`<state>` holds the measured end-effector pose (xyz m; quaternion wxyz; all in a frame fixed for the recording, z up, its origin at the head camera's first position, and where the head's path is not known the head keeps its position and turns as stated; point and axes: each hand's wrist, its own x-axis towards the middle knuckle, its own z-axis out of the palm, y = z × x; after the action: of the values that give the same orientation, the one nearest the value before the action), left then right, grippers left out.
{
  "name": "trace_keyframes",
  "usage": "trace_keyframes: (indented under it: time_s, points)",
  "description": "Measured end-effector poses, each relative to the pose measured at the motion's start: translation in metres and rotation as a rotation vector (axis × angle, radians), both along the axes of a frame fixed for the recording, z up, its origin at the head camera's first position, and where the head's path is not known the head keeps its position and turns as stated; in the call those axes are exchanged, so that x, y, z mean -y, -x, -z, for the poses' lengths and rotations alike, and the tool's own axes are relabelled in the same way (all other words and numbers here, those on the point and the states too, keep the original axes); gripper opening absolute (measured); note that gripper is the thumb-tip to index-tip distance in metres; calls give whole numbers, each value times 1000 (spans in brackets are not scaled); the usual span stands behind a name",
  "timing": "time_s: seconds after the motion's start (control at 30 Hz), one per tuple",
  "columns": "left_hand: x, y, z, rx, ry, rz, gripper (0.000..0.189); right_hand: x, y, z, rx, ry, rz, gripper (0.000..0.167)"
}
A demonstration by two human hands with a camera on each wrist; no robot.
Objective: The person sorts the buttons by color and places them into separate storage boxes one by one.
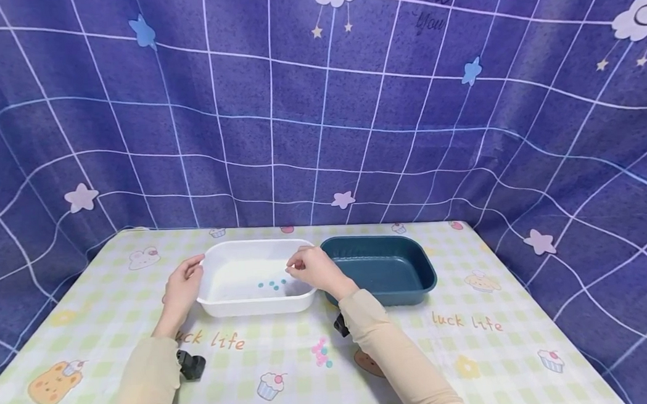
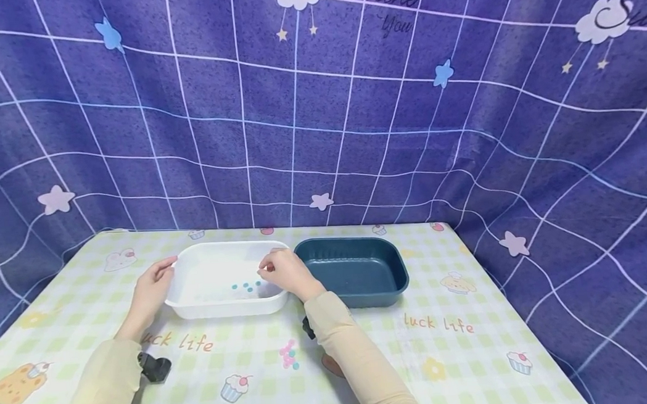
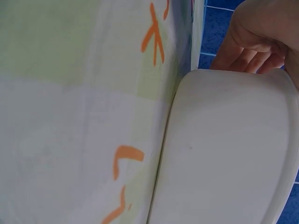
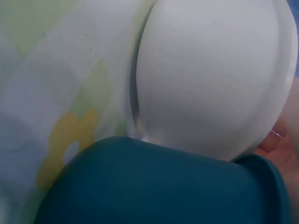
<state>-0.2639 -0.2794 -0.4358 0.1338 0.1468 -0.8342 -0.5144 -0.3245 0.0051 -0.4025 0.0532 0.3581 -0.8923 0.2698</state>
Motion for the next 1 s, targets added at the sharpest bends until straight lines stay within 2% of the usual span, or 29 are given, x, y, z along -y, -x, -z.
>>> trace_keyframes:
  time_s: [0.27,0.43,0.83,1.0]
  points:
    - [-2,2,0,3,6,14,45,-12,-5,1,-51,33,5,14]
    - [0,1,0,5,8,10,45,-20,-12,-3,-93,71,-5,14]
    - [1,3,-1,14,14,12,47,-35,-28,-15,-57,95,-40,13]
    - [-1,3,0,32,19,12,47,-42,-38,-14,-77,83,-65,13]
